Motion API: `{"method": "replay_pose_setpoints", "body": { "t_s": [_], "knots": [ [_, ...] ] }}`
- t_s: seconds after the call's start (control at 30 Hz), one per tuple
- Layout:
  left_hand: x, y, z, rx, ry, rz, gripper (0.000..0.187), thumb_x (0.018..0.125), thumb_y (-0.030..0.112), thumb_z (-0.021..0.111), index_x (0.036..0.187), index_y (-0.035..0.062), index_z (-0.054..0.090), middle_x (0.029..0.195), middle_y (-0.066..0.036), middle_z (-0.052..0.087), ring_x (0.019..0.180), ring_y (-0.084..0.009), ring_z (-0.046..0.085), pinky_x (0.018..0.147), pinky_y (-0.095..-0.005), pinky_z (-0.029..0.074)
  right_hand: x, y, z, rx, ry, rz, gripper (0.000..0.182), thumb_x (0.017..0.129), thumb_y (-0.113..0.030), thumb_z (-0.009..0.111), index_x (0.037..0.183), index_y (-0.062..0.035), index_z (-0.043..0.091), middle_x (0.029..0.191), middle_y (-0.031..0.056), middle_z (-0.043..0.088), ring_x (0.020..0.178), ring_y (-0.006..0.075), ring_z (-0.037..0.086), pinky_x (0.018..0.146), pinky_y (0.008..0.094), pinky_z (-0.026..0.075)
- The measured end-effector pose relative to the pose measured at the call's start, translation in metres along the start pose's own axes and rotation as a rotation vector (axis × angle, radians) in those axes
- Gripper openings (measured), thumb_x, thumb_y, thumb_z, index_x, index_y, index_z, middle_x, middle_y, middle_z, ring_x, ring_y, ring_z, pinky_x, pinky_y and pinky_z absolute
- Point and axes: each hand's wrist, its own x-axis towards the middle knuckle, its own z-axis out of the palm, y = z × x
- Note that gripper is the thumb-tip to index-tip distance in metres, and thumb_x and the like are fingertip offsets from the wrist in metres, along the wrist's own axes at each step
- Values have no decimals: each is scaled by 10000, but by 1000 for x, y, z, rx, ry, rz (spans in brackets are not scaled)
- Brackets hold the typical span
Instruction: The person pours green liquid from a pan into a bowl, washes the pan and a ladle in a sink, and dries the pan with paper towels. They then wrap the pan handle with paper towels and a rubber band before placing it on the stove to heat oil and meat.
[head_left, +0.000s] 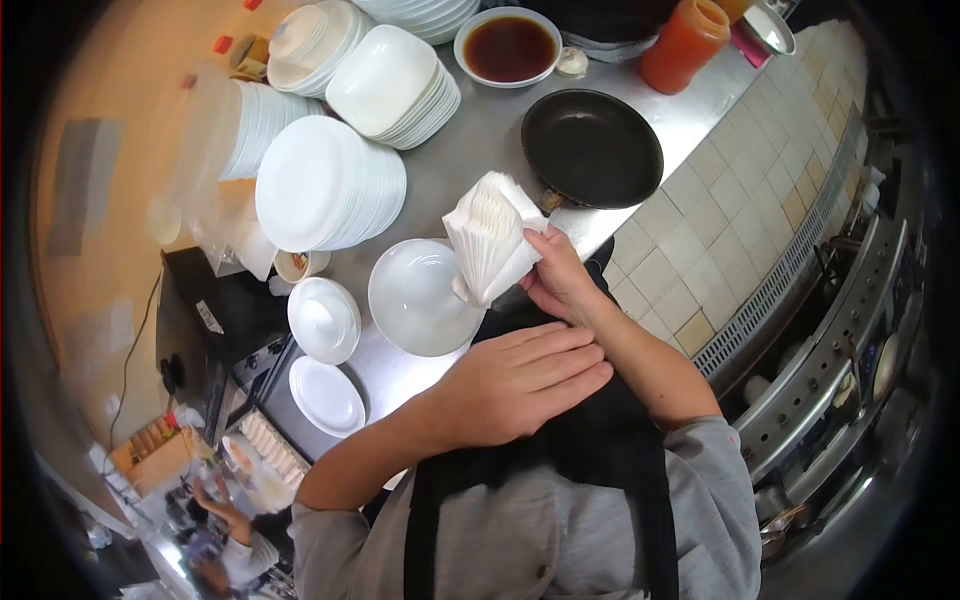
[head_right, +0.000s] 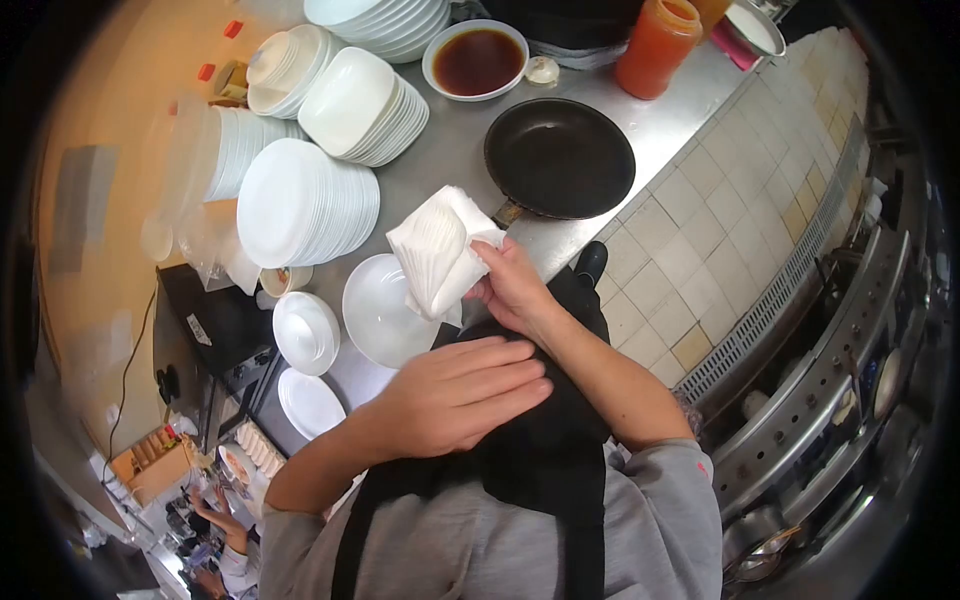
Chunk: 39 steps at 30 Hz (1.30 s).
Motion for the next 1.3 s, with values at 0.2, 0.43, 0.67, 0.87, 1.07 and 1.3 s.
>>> {"method": "replay_pose_setpoints", "body": {
  "t_s": [0.2,0.43,0.67,0.87,1.07,1.3],
  "knots": [
    [-9,-45,16,448,-110,-155,465,827,160,692,1241,-38,614,1310,-193,596,1267,-370,533,1077,-462,427,-5,-5,13,-7,60,32,205,1006,-181,605,1116,-8,594,1001,52,672,800,108,665,654,269,555],
    [-13,-64,7,583,-44,-443,552,869,189,699,1335,-56,535,1376,-225,549,1280,-389,519,1071,-455,428,-8,-10,14,12,-126,24,235,1007,-190,617,1136,6,633,993,56,692,843,115,691,682,244,579],
    [-13,-84,-8,105,-77,-756,627,860,314,754,1313,-68,548,1236,-278,631,1122,-418,634,947,-421,506,-7,-4,1,-46,-145,54,310,991,-257,658,1156,3,629,1015,59,691,820,102,673,681,239,555],
    [-4,-86,-17,-245,-178,-999,558,832,367,774,1164,-63,644,999,-181,717,919,-266,699,828,-362,527,-15,-8,2,-116,-122,50,365,982,-334,671,1154,-14,633,1004,53,694,832,95,660,721,239,533],
    [2,-71,-16,-240,-228,-1214,408,827,348,737,965,-33,686,819,-132,707,743,-235,680,706,-377,532,-26,-16,-1,-290,-229,71,426,1000,-387,630,1149,12,627,999,76,695,798,107,667,674,237,548],
    [16,-52,-23,-87,-213,-896,324,792,252,688,935,-39,677,795,-192,688,730,-296,684,692,-377,526,-49,-46,-1,-621,-188,21,428,996,-419,626,925,1,676,766,55,678,634,107,651,580,245,528]
  ]
}}
